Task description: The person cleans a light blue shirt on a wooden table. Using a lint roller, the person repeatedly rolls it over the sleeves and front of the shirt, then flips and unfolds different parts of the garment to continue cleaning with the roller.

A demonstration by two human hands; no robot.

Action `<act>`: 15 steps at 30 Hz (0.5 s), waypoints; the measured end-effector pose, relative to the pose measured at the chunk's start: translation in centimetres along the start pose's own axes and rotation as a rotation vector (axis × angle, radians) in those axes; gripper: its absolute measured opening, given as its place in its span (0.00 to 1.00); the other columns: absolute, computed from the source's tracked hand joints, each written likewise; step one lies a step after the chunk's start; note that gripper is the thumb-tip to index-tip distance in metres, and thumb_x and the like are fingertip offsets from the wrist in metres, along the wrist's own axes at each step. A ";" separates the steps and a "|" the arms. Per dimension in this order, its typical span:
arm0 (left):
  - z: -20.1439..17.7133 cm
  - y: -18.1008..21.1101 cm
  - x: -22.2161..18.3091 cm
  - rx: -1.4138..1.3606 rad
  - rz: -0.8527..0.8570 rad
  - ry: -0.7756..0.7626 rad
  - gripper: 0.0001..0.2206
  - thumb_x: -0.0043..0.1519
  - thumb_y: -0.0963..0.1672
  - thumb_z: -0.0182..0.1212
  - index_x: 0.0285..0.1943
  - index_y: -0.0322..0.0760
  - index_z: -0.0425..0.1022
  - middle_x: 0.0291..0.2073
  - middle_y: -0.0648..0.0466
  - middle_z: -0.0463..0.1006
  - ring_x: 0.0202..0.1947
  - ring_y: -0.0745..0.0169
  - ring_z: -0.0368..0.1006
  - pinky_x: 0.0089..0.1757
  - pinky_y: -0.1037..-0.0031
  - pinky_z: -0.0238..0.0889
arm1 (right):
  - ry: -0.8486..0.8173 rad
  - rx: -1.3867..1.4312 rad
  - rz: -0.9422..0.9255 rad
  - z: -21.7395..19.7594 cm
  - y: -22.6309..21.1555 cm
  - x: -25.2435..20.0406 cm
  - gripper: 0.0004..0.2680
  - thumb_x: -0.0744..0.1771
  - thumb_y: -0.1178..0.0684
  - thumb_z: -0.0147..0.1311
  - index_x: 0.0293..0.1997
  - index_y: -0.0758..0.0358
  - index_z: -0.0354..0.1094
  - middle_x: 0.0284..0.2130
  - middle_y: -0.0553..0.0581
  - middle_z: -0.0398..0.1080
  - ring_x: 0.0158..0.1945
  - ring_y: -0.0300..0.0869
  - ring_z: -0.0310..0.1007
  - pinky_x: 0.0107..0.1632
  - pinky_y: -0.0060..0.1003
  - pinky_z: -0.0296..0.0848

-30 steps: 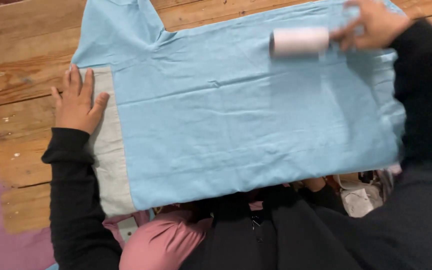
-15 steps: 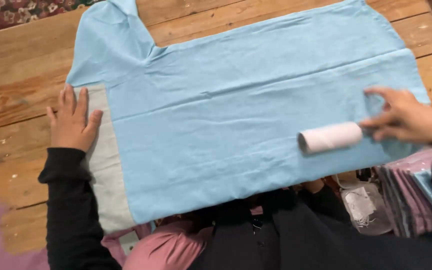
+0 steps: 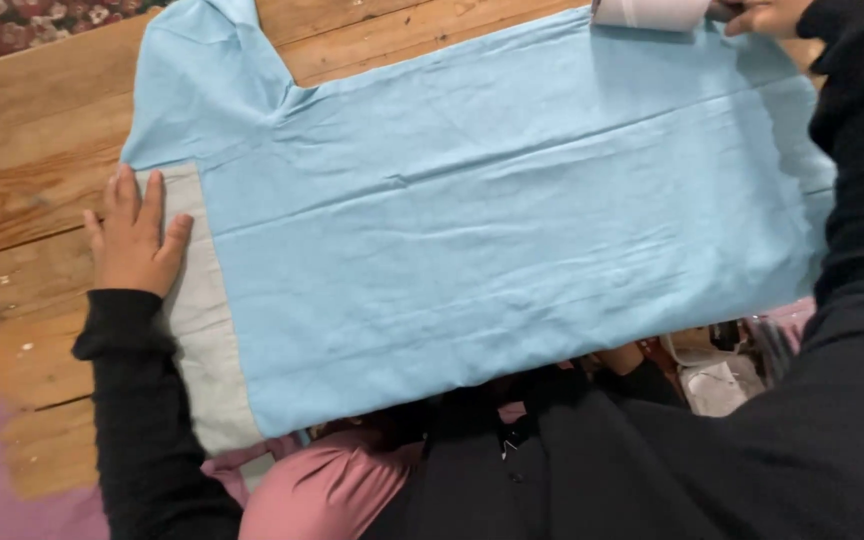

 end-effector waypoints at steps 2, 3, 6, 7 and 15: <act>-0.5 0.4 -0.1 -0.003 -0.014 -0.013 0.34 0.70 0.58 0.34 0.83 0.42 0.48 0.81 0.44 0.39 0.79 0.41 0.34 0.65 0.30 0.25 | -0.013 0.179 0.032 0.8 0.6 0.5 0.20 0.66 0.50 0.61 0.68 0.55 0.71 0.54 0.61 0.76 0.53 0.52 0.73 0.57 0.43 0.65; -0.3 0.6 -0.2 -0.017 -0.025 -0.033 0.35 0.70 0.59 0.31 0.83 0.44 0.46 0.81 0.45 0.38 0.79 0.43 0.33 0.66 0.32 0.24 | -0.036 0.355 0.070 1.6 1.2 0.3 0.21 0.66 0.56 0.62 0.69 0.64 0.70 0.56 0.65 0.74 0.56 0.55 0.70 0.61 0.44 0.62; -0.2 0.4 -0.2 -0.012 -0.026 -0.041 0.33 0.71 0.58 0.34 0.83 0.43 0.46 0.81 0.45 0.38 0.79 0.44 0.32 0.66 0.32 0.23 | 0.144 -0.226 -0.371 -0.2 -3.2 -6.9 0.20 0.59 0.32 0.61 0.54 0.36 0.80 0.48 0.52 0.76 0.46 0.46 0.78 0.47 0.41 0.74; 0.1 0.1 -0.2 -0.010 -0.020 -0.041 0.33 0.71 0.58 0.34 0.83 0.43 0.46 0.81 0.45 0.38 0.79 0.44 0.32 0.66 0.32 0.23 | 0.146 -0.225 -0.365 0.6 -4.2 -10.8 0.20 0.59 0.32 0.61 0.54 0.36 0.80 0.48 0.52 0.76 0.46 0.46 0.78 0.47 0.41 0.74; 0.1 -0.1 0.0 0.019 -0.002 -0.030 0.35 0.70 0.59 0.32 0.83 0.40 0.49 0.81 0.42 0.41 0.79 0.39 0.35 0.64 0.28 0.26 | 0.228 -0.024 -0.082 2.3 -4.0 -29.0 0.19 0.54 0.37 0.66 0.49 0.30 0.77 0.77 0.57 0.62 0.53 0.47 0.70 0.67 0.52 0.54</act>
Point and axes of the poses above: each hand's wrist, its own x-axis towards the middle knuckle, its own z-axis out of the palm, y = z × x, the point moved 10 cm from there along x, towards the middle knuckle
